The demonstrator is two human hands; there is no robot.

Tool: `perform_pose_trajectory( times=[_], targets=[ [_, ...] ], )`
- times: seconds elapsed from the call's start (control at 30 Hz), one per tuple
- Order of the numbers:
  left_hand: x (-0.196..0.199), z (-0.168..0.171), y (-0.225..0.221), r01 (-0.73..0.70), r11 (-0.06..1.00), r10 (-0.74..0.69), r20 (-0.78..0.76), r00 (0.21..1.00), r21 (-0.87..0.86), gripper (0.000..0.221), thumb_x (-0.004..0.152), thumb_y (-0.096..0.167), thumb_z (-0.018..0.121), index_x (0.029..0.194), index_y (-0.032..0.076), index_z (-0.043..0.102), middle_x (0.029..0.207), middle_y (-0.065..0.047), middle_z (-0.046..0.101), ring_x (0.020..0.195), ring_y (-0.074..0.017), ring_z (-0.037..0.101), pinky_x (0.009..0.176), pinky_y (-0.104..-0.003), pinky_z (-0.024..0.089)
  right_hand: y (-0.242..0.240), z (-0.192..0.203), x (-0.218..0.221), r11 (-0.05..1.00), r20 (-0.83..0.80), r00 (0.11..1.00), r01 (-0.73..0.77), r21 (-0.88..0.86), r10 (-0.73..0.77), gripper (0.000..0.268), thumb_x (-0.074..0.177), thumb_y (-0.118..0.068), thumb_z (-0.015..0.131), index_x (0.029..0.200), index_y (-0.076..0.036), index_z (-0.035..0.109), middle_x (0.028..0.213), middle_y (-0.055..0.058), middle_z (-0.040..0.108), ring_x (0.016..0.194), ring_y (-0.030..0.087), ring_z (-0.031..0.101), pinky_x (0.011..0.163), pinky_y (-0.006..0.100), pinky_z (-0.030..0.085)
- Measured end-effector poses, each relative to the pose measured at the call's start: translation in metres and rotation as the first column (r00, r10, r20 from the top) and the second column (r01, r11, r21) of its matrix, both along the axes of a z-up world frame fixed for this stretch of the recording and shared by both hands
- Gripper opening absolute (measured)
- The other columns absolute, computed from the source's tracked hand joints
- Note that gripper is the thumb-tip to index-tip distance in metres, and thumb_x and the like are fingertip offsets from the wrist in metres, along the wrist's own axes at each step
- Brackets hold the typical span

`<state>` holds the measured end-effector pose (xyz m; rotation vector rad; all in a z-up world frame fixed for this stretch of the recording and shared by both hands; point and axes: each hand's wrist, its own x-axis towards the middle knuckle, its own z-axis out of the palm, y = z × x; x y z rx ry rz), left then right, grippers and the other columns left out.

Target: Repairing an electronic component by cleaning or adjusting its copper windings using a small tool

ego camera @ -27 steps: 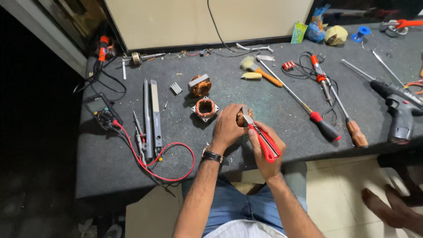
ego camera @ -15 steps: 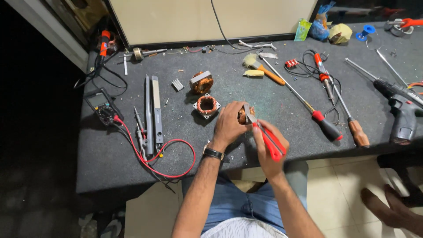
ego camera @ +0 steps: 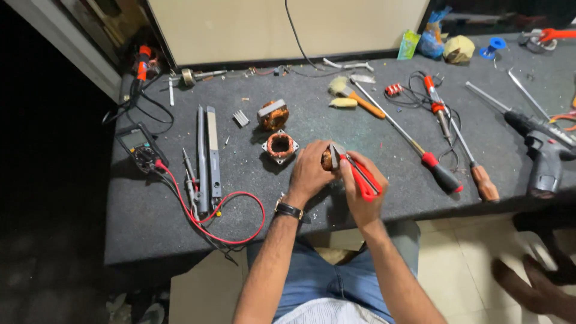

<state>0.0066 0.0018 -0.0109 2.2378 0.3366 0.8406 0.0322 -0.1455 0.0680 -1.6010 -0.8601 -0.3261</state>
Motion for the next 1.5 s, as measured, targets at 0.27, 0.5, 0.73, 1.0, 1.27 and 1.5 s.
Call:
perform_pose_trajectory(
  times=[0.27,0.5,0.73,1.0,1.27,1.5],
  targets=[
    [-0.007,0.010,-0.002,0.019,1.000,-0.018,-0.006,1.000,0.013,0.079,0.069,0.074,0.073,0.122,0.017,0.061,0.108,-0.006,0.064,0.108,-0.0286,0.064,0.088,-0.042,0.048,-0.008,0.002,-0.010,0.999,-0.001,1.000,0.025,-0.046,-0.025,0.018,0.095,-0.008,0.077,0.111,0.000,0.075,0.104,0.022,0.075,0.101,0.038,0.073,0.089,0.045,0.055],
    [-0.008,0.016,-0.004,0.022,1.000,-0.023,0.024,0.999,0.004,0.086,0.069,0.084,0.064,0.122,0.016,0.061,0.107,-0.006,0.064,0.108,-0.0283,0.064,0.089,-0.042,0.048,-0.016,0.004,-0.020,0.998,-0.028,0.999,0.031,-0.052,-0.032,0.018,0.094,-0.008,0.078,0.110,-0.001,0.075,0.104,0.021,0.075,0.101,0.038,0.073,0.089,0.044,0.055],
    [-0.004,0.010,-0.002,0.023,1.000,-0.023,0.021,1.000,-0.002,0.064,0.086,0.066,0.065,0.123,0.013,0.062,0.107,-0.009,0.064,0.107,-0.0308,0.064,0.089,-0.043,0.047,0.001,0.002,-0.004,0.999,0.038,0.999,0.018,-0.029,-0.017,0.020,0.094,-0.005,0.079,0.112,0.000,0.075,0.105,0.023,0.075,0.101,0.041,0.072,0.089,0.046,0.055],
    [0.004,-0.006,0.005,0.019,0.998,-0.020,0.015,1.000,0.058,0.094,0.068,0.088,0.062,0.126,0.015,0.060,0.111,-0.009,0.064,0.112,-0.0300,0.064,0.092,-0.045,0.048,-0.002,0.010,-0.010,0.999,0.061,0.998,0.008,-0.032,-0.006,0.016,0.096,-0.007,0.077,0.110,0.001,0.074,0.103,0.023,0.075,0.100,0.043,0.073,0.087,0.046,0.056],
    [-0.007,0.015,-0.003,0.037,0.999,-0.037,0.002,0.999,-0.023,0.090,0.068,0.085,0.065,0.125,0.016,0.062,0.109,-0.007,0.065,0.110,-0.0282,0.064,0.092,-0.042,0.047,-0.018,0.012,-0.023,1.000,-0.014,1.000,0.003,-0.025,-0.003,0.016,0.096,-0.009,0.076,0.109,0.000,0.075,0.103,0.023,0.075,0.100,0.040,0.073,0.089,0.046,0.055],
    [-0.007,0.008,-0.001,0.044,0.999,-0.045,-0.029,0.999,-0.012,0.087,0.067,0.082,0.070,0.127,0.019,0.061,0.112,-0.005,0.065,0.112,-0.0267,0.064,0.091,-0.040,0.047,-0.011,0.013,-0.015,0.999,-0.006,0.999,-0.039,-0.001,0.039,0.016,0.096,-0.005,0.075,0.110,0.002,0.074,0.104,0.024,0.074,0.101,0.041,0.073,0.089,0.047,0.054]
  ],
)
